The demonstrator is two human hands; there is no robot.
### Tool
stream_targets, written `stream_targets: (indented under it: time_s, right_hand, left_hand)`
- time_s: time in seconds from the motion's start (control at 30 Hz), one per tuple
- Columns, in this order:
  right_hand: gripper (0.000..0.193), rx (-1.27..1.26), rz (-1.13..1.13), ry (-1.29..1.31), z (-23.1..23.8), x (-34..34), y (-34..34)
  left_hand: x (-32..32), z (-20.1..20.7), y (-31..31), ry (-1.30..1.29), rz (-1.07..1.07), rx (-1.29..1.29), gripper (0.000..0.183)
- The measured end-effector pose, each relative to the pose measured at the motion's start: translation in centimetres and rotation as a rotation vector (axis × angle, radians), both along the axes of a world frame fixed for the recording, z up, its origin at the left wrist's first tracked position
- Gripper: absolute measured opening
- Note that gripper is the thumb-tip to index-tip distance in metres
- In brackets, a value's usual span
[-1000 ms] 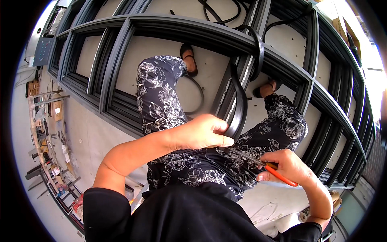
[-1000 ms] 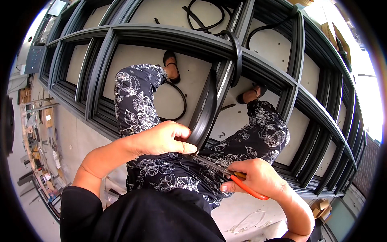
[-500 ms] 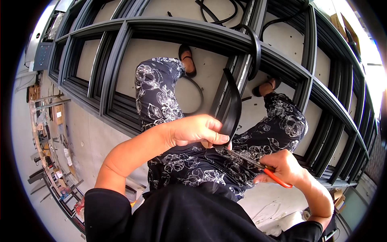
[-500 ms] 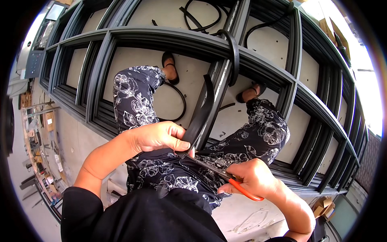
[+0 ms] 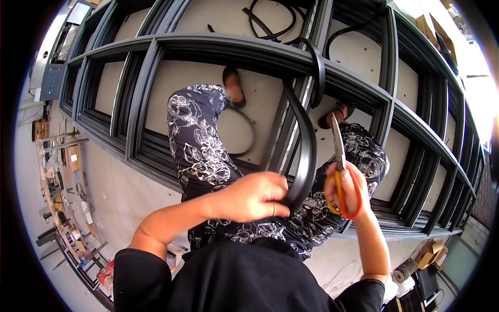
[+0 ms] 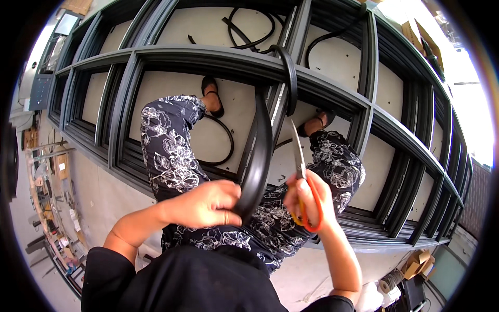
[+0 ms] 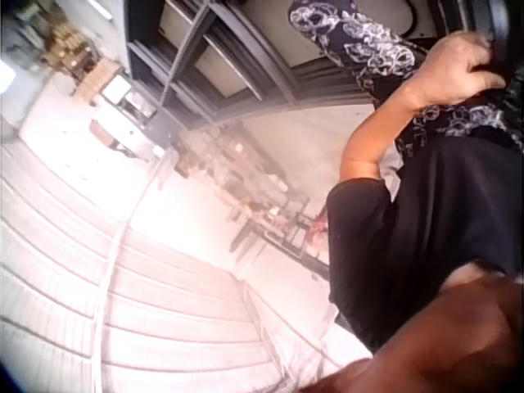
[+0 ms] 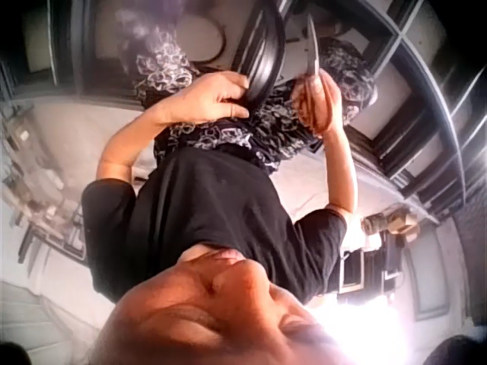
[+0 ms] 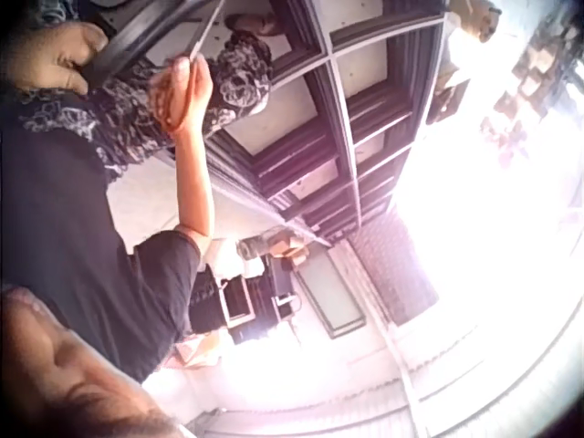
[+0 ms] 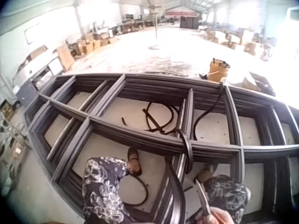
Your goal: The person installs rubber seals into the grooves of a large metal grid structure. They are seen aligning the frame, cutting lengths of rubber stripping with scissors, and pressing the seals into place by hand.
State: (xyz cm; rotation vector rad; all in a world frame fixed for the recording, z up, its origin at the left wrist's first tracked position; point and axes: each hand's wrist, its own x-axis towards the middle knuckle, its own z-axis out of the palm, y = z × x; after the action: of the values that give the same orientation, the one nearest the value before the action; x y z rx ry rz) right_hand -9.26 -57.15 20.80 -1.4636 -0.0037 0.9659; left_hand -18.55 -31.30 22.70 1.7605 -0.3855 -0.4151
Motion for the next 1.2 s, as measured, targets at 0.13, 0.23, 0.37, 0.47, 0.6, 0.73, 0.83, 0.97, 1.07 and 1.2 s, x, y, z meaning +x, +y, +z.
stream_targets:
  time_s: [0.13,0.23,0.37,0.47,0.6,0.73,0.83,0.97,1.07,1.2]
  right_hand:
    - [0.035,0.217,-0.293,0.155,-0.7,-0.1,3.1]
    - [0.029,0.330,-0.456,0.165,0.3,0.7,3.3]
    - [0.028,0.284,-0.657,-0.091,3.0,-0.3,1.6]
    - [0.029,0.226,-0.959,-0.347,5.7,-1.6,0.3]
    - [0.024,0.140,-1.115,-0.543,5.7,-4.5,-2.1]
    - [0.017,-0.158,-1.287,-0.561,3.7,-8.5,-4.4]
    - [0.009,-0.386,-1.325,-0.429,-0.3,-13.0,-8.4]
    - [0.022,-0.662,-1.501,-0.268,-8.7,-20.6,-14.1]
    - [0.034,-0.989,-1.442,-0.039,-13.1,-25.6,-20.3]
    - [0.048,-1.213,-1.241,0.023,-18.1,-27.9,-26.2]
  left_hand:
    - [-1.5,1.1,-1.7,-0.109,-0.175,0.161,0.025]
    - [-1.0,2.8,-0.8,-0.151,-0.172,0.317,0.020]
    - [0.8,3.9,0.5,-0.181,-0.052,0.360,0.019]
    - [2.7,4.7,0.5,0.097,0.141,0.089,0.012]
    - [5.4,2.7,-1.9,0.222,0.239,-0.618,0.014]
    - [8.0,2.0,-7.9,0.547,0.350,-1.048,0.009]
    - [9.6,1.1,-10.0,0.537,0.387,-1.123,0.012]
    - [9.9,1.0,-13.4,0.542,0.372,-1.098,0.016]
    - [11.2,1.9,-13.3,0.552,0.354,-1.217,0.019]
    - [12.8,3.7,-11.9,0.584,0.227,-1.275,0.022]
